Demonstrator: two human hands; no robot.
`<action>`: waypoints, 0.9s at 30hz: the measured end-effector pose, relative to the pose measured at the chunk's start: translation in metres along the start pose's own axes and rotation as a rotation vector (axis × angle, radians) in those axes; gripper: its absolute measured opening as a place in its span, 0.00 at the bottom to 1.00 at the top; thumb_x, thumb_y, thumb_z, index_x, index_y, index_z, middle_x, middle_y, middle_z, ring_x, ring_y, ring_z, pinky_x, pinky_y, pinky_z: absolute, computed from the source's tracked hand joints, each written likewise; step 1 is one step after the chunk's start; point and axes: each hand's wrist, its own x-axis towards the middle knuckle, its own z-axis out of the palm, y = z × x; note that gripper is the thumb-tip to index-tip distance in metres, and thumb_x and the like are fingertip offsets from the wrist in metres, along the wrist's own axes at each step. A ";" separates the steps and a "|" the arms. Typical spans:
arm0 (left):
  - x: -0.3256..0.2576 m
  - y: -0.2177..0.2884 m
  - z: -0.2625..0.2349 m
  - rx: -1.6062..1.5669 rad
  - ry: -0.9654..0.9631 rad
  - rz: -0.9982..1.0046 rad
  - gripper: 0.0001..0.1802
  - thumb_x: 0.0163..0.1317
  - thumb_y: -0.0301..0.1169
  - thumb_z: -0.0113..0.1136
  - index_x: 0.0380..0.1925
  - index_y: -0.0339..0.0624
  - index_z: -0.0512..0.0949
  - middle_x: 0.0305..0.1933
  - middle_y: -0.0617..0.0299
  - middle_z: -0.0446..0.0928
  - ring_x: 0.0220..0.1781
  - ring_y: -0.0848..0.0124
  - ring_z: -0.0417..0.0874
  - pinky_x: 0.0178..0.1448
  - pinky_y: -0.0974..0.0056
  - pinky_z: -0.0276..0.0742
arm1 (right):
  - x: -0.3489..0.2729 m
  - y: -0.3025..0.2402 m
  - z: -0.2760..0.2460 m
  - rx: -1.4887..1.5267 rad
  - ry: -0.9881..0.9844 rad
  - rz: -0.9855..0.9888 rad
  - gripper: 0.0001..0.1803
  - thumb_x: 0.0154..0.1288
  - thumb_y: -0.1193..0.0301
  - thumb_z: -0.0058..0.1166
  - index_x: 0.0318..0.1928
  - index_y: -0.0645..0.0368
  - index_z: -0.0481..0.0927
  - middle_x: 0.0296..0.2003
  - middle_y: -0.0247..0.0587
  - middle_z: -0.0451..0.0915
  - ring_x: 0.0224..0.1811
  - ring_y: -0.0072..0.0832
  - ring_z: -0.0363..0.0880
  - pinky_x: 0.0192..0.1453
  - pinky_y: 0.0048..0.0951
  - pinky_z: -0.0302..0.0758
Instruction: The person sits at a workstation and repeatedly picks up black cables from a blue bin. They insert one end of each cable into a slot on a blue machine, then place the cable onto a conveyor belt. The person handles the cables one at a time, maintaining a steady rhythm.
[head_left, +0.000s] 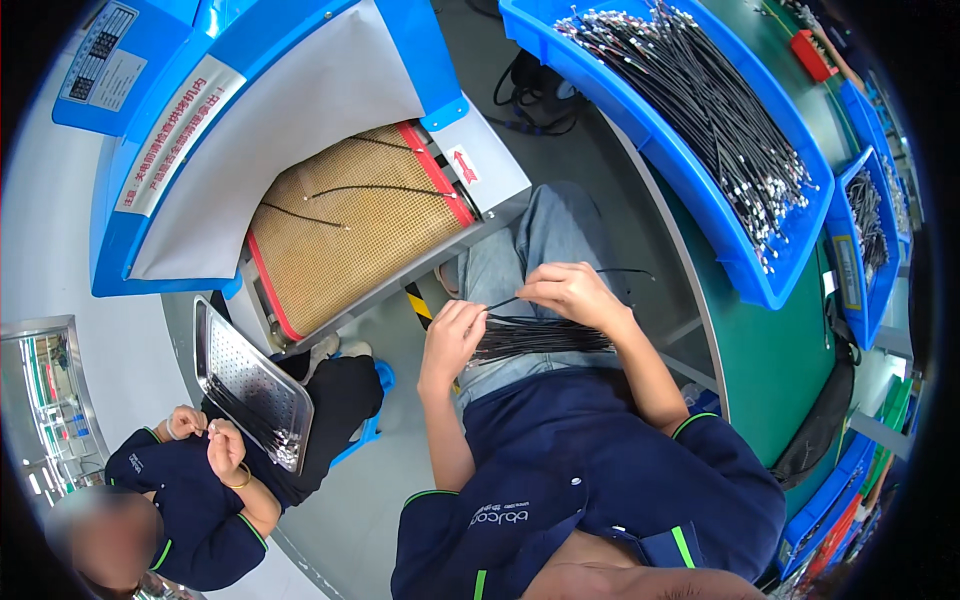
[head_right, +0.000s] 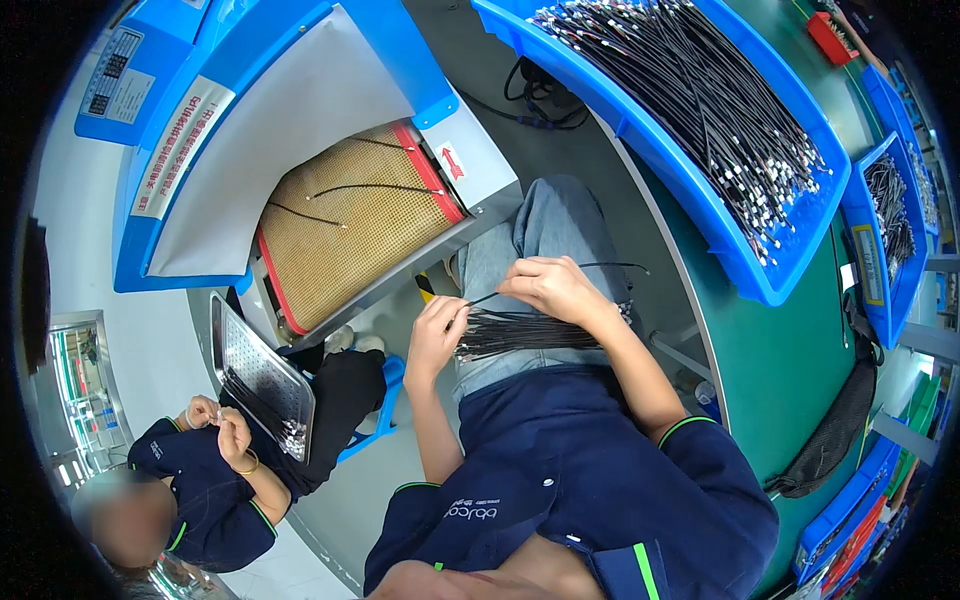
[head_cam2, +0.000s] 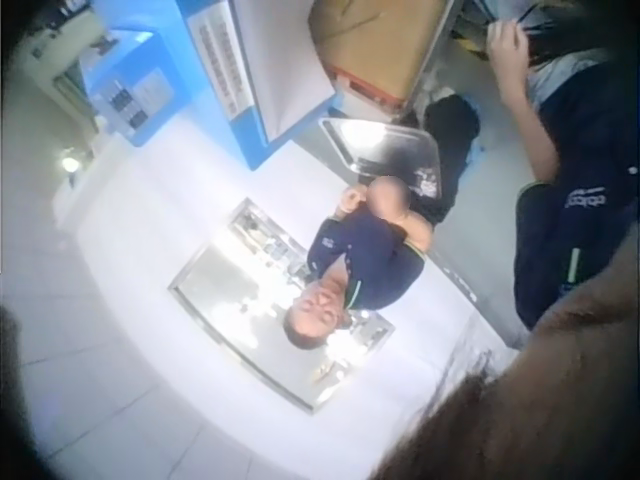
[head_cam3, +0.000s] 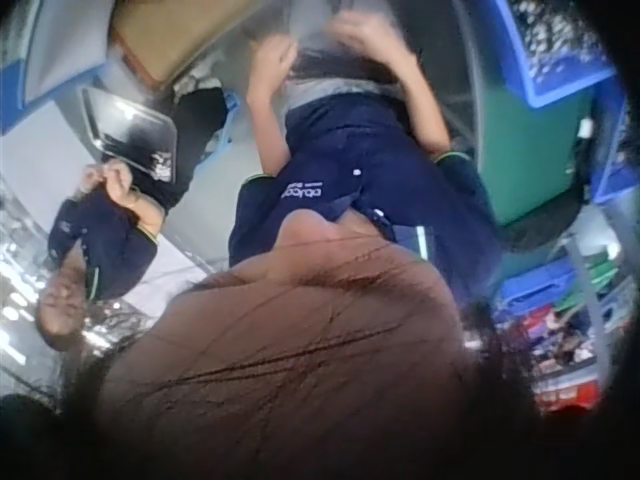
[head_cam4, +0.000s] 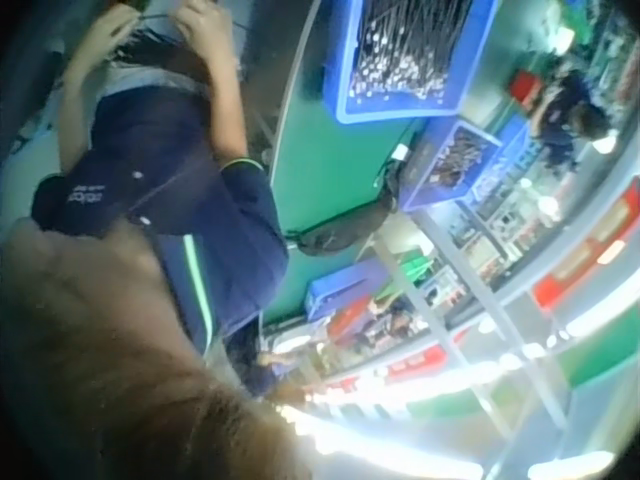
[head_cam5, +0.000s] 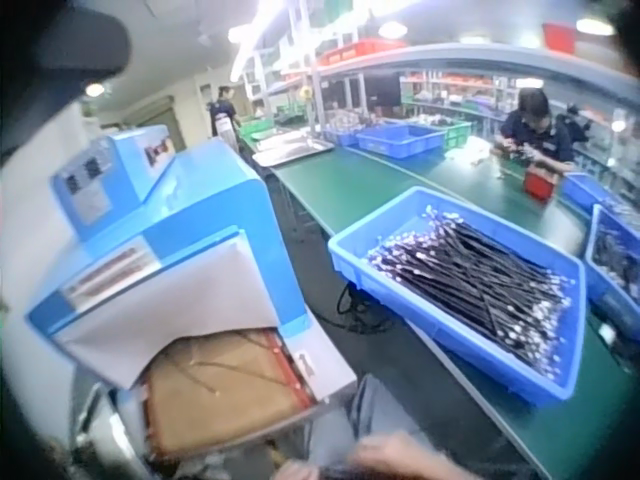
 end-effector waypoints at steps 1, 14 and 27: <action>0.000 0.000 0.000 -0.009 -0.006 0.000 0.07 0.58 0.26 0.57 0.33 0.35 0.78 0.34 0.56 0.79 0.39 0.59 0.78 0.44 0.58 0.74 | 0.000 0.000 -0.001 -0.002 0.008 -0.003 0.05 0.56 0.69 0.59 0.34 0.51 0.83 0.31 0.29 0.79 0.31 0.28 0.80 0.31 0.30 0.76; 0.002 0.011 -0.001 0.013 0.071 0.007 0.07 0.56 0.27 0.62 0.34 0.37 0.79 0.34 0.57 0.79 0.39 0.61 0.79 0.44 0.59 0.75 | -0.001 0.000 -0.004 -0.007 0.020 0.000 0.08 0.53 0.73 0.62 0.36 0.53 0.84 0.31 0.33 0.80 0.30 0.32 0.80 0.31 0.31 0.76; 0.000 0.002 0.007 0.001 0.192 0.092 0.07 0.51 0.22 0.65 0.31 0.37 0.78 0.31 0.57 0.79 0.35 0.61 0.80 0.39 0.62 0.76 | -0.001 0.001 -0.002 -0.018 0.035 -0.057 0.08 0.52 0.74 0.62 0.36 0.53 0.84 0.30 0.32 0.80 0.29 0.30 0.79 0.29 0.30 0.75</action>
